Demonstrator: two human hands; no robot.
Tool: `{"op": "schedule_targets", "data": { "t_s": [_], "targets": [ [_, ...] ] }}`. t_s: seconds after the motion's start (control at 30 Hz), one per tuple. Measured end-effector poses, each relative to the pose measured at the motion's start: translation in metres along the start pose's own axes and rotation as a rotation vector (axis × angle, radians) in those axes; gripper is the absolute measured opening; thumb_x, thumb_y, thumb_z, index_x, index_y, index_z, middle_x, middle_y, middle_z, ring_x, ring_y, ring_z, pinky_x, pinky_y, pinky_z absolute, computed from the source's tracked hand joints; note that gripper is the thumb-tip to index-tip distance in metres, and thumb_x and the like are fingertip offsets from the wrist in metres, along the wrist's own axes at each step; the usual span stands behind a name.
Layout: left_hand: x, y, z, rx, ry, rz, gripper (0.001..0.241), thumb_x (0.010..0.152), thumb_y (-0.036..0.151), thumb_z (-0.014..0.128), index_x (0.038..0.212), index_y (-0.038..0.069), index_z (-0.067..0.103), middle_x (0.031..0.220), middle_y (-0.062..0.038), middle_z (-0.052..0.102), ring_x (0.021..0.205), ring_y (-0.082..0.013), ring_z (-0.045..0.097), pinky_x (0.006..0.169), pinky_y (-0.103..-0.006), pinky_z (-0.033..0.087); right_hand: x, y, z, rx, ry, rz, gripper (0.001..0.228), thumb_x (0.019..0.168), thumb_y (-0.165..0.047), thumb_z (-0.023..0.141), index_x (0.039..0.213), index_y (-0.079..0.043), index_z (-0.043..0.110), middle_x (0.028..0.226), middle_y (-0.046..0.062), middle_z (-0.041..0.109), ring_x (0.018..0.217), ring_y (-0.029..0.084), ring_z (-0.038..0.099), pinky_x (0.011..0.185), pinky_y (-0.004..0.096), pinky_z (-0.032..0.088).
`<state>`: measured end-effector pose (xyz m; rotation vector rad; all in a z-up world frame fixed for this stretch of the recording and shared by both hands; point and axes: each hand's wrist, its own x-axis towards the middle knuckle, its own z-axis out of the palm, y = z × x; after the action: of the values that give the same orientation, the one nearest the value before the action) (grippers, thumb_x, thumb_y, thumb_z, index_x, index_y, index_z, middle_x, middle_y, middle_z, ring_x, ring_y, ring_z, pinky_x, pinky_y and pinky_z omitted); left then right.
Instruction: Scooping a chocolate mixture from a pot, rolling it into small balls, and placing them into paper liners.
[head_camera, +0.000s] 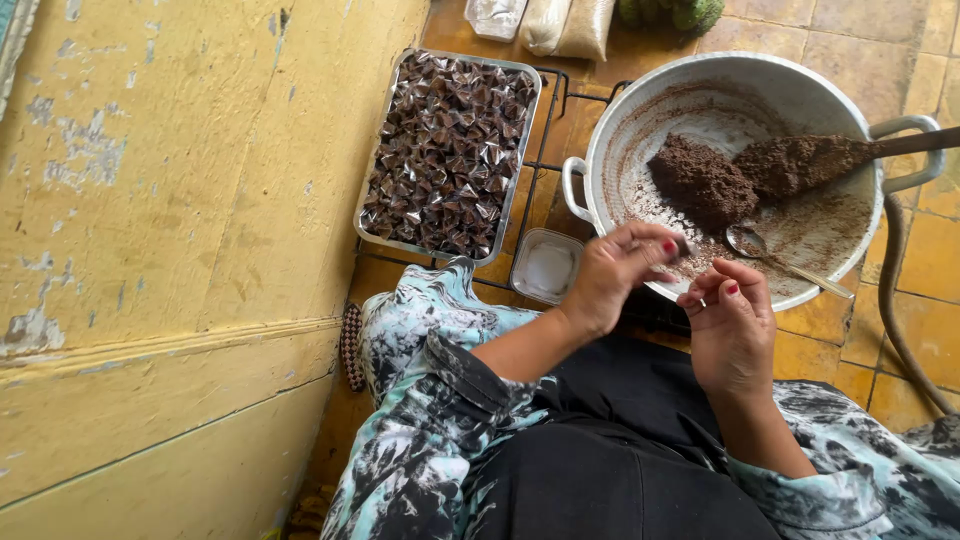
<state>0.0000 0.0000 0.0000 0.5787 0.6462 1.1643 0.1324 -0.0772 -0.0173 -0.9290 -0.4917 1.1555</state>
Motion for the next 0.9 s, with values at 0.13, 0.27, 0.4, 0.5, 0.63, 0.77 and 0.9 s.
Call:
{"op": "schedule_targets", "data": {
  "t_s": [0.13,0.27,0.4,0.5,0.63,0.77,0.9],
  "targets": [
    [0.037,0.033,-0.032,-0.004,0.099,0.064,0.014,0.100,0.013,0.071,0.110,0.003,0.071,0.102,-0.013,0.074,0.089,-0.0201,0.074,0.072,-0.0317,0.067,0.003,0.006,-0.011,-0.034,0.007,0.027,0.028,0.101,-0.017,0.063,0.124,-0.001,0.063,0.100,0.013,0.064,0.087,0.015,0.064,0.083,0.031,0.061],
    [0.072,0.075,-0.062,-0.046,0.283,0.265,0.013,0.102,0.009,0.061,0.113,0.005,0.065,0.102,-0.008,0.072,0.089,-0.0143,0.072,0.076,-0.0254,0.064,0.002,0.008,-0.012,-0.033,0.008,0.057,0.023,0.100,-0.012,0.063,0.119,0.001,0.065,0.098,0.015,0.065,0.084,0.017,0.065,0.080,0.031,0.060],
    [0.105,0.090,-0.110,-0.107,0.508,0.362,0.024,0.102,0.000,0.051,0.125,0.002,0.060,0.118,-0.020,0.065,0.096,-0.0215,0.072,0.086,-0.0303,0.065,0.003,0.011,-0.019,-0.024,-0.008,0.063,0.023,0.100,-0.009,0.063,0.118,0.004,0.065,0.097,0.018,0.065,0.082,0.019,0.063,0.080,0.033,0.060],
    [0.122,0.091,-0.136,-0.132,0.614,0.389,0.031,0.103,-0.001,0.050,0.133,0.000,0.055,0.130,-0.023,0.056,0.102,-0.0223,0.071,0.092,-0.0300,0.064,0.003,0.009,-0.021,-0.028,-0.019,0.056,0.022,0.100,-0.008,0.062,0.117,0.005,0.065,0.096,0.018,0.064,0.083,0.019,0.062,0.081,0.034,0.059],
    [0.139,0.087,-0.173,-0.127,0.693,0.305,0.055,0.101,0.003,0.053,0.154,0.004,0.038,0.156,-0.026,0.033,0.119,-0.0334,0.064,0.106,-0.0424,0.056,0.002,0.007,-0.028,-0.040,-0.019,0.043,0.022,0.100,-0.008,0.061,0.118,0.005,0.064,0.097,0.019,0.063,0.083,0.019,0.061,0.081,0.035,0.059],
    [0.128,0.065,-0.166,0.256,0.700,0.181,0.055,0.096,0.004,0.056,0.149,0.008,0.043,0.142,-0.020,0.039,0.111,-0.0293,0.059,0.093,-0.0385,0.057,0.001,-0.001,-0.024,-0.083,-0.010,0.042,0.021,0.101,-0.007,0.062,0.117,0.006,0.064,0.094,0.017,0.062,0.081,0.018,0.061,0.081,0.032,0.058],
    [0.103,0.036,-0.136,0.738,0.365,-0.058,0.035,0.082,0.011,0.062,0.114,0.006,0.073,0.103,-0.010,0.072,0.076,-0.0153,0.070,0.059,-0.0271,0.062,0.004,-0.006,-0.024,-0.135,-0.016,0.035,0.020,0.101,-0.006,0.064,0.118,0.005,0.064,0.089,0.014,0.060,0.078,0.017,0.062,0.080,0.029,0.059]
  ]
}}
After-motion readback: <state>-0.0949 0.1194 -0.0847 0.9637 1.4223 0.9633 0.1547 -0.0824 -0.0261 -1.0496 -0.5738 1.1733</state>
